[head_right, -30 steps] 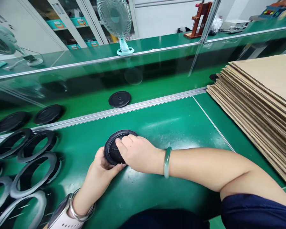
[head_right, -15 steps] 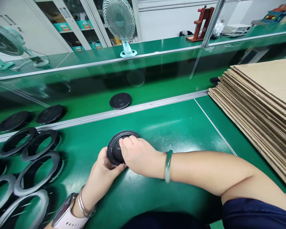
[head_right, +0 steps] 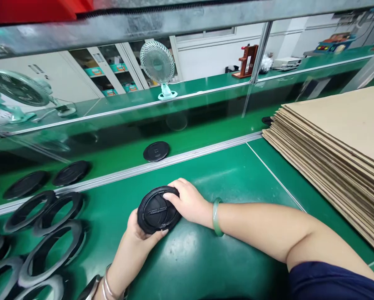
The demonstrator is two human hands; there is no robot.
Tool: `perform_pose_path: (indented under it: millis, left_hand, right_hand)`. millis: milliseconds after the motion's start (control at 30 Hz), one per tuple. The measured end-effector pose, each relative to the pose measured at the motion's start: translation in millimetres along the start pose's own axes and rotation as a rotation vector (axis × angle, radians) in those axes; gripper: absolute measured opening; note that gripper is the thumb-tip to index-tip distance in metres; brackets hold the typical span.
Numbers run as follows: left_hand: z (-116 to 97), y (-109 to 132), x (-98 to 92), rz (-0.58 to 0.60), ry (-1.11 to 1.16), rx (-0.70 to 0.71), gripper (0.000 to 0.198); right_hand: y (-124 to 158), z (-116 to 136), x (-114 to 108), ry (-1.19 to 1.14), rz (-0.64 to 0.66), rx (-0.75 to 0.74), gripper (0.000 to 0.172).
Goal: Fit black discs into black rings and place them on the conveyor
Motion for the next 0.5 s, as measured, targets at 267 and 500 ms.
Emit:
perform_pose_path:
  millis: [267,500]
  left_hand:
    - [6,3,-2.3,0.027,-0.03,0.043,0.072]
    - [8,-2,-0.6,0.014,0.072,0.06,0.074]
  right_hand:
    - [2,-2,5,-0.169,-0.097,0.099,0.017]
    - [-8,-8,5,-0.322,0.105,0.139,0.025]
Point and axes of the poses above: each hand's wrist, its own y-axis away from the middle knuckle, its own x-axis out of the palm, z = x × y, the point moved 3 cm from there along -y, towards the middle knuckle, and after that the axes turned 12 degrees about x, right-handed, at the moved point
